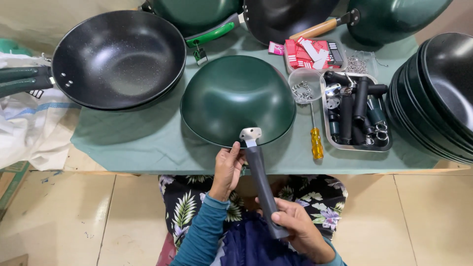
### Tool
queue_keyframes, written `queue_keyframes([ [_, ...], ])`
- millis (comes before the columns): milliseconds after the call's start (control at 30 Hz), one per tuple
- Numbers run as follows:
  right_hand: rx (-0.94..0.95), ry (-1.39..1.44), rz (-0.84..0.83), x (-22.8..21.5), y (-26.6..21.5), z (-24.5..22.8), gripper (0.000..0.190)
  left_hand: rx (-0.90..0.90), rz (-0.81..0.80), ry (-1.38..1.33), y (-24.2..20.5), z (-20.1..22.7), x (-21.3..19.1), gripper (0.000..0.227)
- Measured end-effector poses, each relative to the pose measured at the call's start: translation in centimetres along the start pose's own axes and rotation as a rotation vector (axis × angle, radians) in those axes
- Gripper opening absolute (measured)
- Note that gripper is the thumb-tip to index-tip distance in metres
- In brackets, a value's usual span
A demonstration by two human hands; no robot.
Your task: Cleaning woks with a cloth and then attaching a handle to a wok using a screwdriver.
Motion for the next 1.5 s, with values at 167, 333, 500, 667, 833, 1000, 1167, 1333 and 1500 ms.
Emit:
queue_keyframes([
  [167, 0.001, 0.088, -0.067, -0.1, -0.6, 0.5, 0.068, -0.095, 0.002, -0.014, -0.5, 0.0, 1.3, 0.034],
  [333, 0.003, 0.086, -0.057, -0.7, -1.0, 1.1, 0.068, -0.116, -0.029, -0.043, -0.7, 0.5, 1.9, 0.045],
  [500, 0.053, 0.150, -0.075, -0.5, -1.3, 1.2, 0.067, -0.156, -0.011, -0.028, -0.8, 0.0, 2.2, 0.047],
  [667, 0.043, 0.118, -0.068, 0.0, -1.4, 0.8, 0.072, -0.133, 0.033, 0.029, -0.3, -1.4, 1.0, 0.021],
  [833, 0.047, 0.144, -0.058, 0.4, -1.4, 0.6, 0.073, -0.105, 0.031, 0.059, -0.4, -0.6, 1.4, 0.018],
  [1000, 0.042, 0.121, -0.074, 1.1, -1.4, 0.2, 0.072, -0.099, 0.009, 0.079, -0.7, 0.2, 2.0, 0.019],
  [1167, 0.043, 0.112, -0.085, 1.4, -1.2, 0.2, 0.073, -0.077, 0.017, 0.070, -0.7, 0.4, 2.4, 0.016],
  [1333, 0.032, 0.102, -0.088, 1.2, -0.9, 0.3, 0.072, -0.079, 0.041, 0.063, -0.7, 0.5, 2.5, 0.015],
  [1500, 0.035, 0.032, -0.074, 0.8, -0.8, 0.3, 0.071, -0.070, 0.049, 0.053, -0.6, 0.3, 2.4, 0.015],
])
Point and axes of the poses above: each hand's wrist, its own y-axis towards the middle knuckle, its own x-axis out of the palm, z = x × y, the point moved 5 cm from there along y, towards the middle knuckle, and after that the axes turned 13 degrees about y, right-handed, at the moved point
